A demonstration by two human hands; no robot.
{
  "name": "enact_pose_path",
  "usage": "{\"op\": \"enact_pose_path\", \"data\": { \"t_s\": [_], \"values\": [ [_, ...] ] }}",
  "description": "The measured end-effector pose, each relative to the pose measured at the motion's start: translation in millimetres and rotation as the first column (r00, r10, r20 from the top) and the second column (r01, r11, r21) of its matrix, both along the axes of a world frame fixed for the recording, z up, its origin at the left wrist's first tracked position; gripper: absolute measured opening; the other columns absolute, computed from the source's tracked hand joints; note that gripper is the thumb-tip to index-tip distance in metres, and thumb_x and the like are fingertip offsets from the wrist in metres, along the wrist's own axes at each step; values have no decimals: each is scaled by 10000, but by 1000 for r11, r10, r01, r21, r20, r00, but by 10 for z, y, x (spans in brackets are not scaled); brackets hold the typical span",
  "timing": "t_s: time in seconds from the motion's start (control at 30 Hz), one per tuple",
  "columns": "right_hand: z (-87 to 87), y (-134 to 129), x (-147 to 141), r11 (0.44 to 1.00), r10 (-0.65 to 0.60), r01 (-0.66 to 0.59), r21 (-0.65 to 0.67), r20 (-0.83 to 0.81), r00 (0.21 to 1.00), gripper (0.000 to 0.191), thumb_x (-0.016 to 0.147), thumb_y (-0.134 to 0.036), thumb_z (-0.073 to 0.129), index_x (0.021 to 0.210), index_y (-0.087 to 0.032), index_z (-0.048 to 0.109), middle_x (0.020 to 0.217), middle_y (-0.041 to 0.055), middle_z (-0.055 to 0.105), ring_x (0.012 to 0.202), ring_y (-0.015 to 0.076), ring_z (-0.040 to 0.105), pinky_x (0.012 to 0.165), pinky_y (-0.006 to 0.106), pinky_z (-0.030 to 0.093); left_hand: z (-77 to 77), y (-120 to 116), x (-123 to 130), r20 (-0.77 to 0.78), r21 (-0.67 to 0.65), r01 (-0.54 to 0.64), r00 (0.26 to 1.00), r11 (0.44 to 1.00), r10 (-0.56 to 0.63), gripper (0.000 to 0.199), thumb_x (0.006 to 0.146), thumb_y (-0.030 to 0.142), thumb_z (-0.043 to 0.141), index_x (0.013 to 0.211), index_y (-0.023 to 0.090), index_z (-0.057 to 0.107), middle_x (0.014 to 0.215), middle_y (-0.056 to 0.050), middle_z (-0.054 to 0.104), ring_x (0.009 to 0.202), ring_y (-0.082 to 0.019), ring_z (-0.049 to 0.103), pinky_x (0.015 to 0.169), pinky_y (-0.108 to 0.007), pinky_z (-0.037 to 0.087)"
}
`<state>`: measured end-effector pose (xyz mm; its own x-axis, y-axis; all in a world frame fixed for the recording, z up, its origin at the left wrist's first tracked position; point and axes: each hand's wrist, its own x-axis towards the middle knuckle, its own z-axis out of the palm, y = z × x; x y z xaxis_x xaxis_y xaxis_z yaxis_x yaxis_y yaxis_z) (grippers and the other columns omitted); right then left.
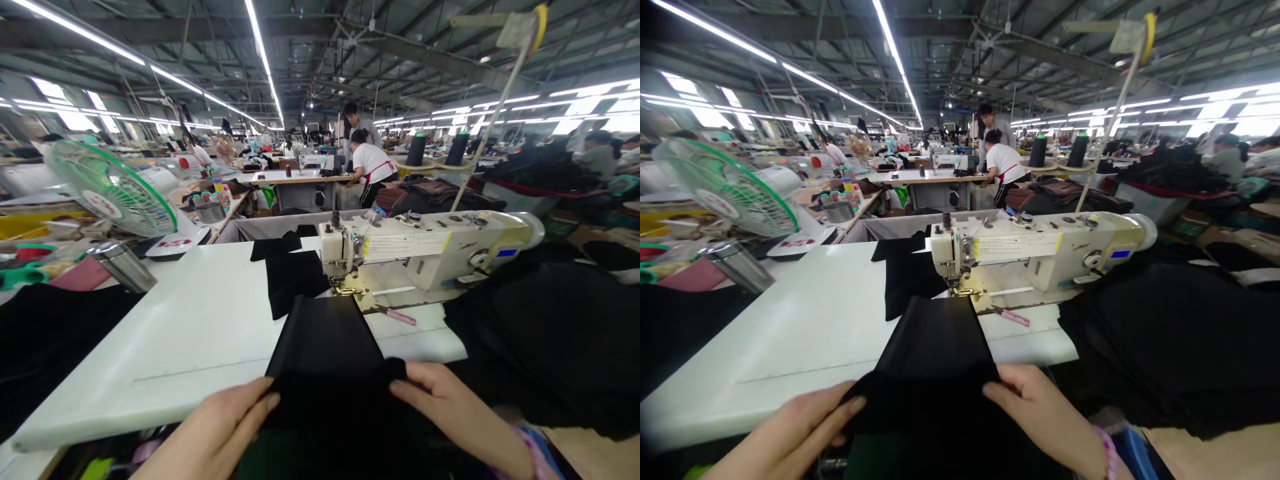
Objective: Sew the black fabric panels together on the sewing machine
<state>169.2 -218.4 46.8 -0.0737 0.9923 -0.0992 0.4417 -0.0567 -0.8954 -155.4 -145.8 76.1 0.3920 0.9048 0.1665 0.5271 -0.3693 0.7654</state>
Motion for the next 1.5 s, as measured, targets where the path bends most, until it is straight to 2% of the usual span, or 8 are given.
{"op": "enact_pose_path", "data": {
  "t_s": [0.23,0.33,0.47,0.63,0.73,0.87,1.3,1.5],
  "values": [
    [-467,990,-188,909,-323,258,329,163,932,235,871,-329,564,666,-216,547,725,17,594,735,204,571,710,315,470,-275,1063,541,-521,120,-63,845,991,117,249,919,303,470,728,207,598,870,-93,662,823,-265,653,754,-347,472],
    [-610,1313,-267,870,-400,314,381,172,900,94,807,-241,605,717,-214,603,981,103,651,1003,280,575,948,413,429,-446,1260,676,-527,103,-75,842,992,118,112,854,215,560,748,184,576,950,-116,615,876,-272,634,784,-362,471],
    [-722,1508,-305,834,-469,381,400,151,870,132,750,-228,630,640,-224,557,847,99,631,897,285,588,893,442,456,-603,1289,710,-445,70,-92,888,993,114,79,799,111,577,799,187,555,883,-89,592,891,-277,610,826,-396,468],
    [-635,1342,-263,798,-453,405,446,3,891,236,813,-427,613,728,-208,600,848,85,655,842,250,620,804,387,513,-589,1161,605,-238,53,-160,957,986,168,126,808,84,505,838,207,506,862,-34,596,852,-200,609,794,-324,491],
    [-564,1095,-219,808,-398,459,370,-233,887,319,795,-481,680,896,-179,679,1071,109,695,989,255,649,874,368,528,-443,1019,514,148,-167,-92,982,982,118,122,789,177,602,888,206,538,921,-20,651,863,-178,641,784,-297,509],
    [-544,840,-168,835,-398,532,142,-512,761,447,706,-440,809,1066,-195,710,1164,76,714,1061,265,665,955,361,524,-231,843,465,595,-357,137,796,924,112,212,710,203,737,915,193,686,1128,-44,687,999,-196,649,906,-314,494],
    [-464,624,-187,689,-605,724,30,-526,597,405,637,-529,817,903,-225,789,1166,78,729,1132,327,655,776,296,616,-39,609,541,643,-230,-206,702,951,307,159,783,355,743,783,198,768,974,-40,743,951,-210,669,911,-318,517],
    [-224,624,-308,601,-663,767,-227,-678,318,512,376,-424,940,809,-204,779,1077,58,756,1129,269,654,700,132,581,-49,608,555,704,-363,-242,562,900,435,232,643,330,846,797,175,766,837,-30,741,799,-159,653,766,-248,524]
  ]
}}
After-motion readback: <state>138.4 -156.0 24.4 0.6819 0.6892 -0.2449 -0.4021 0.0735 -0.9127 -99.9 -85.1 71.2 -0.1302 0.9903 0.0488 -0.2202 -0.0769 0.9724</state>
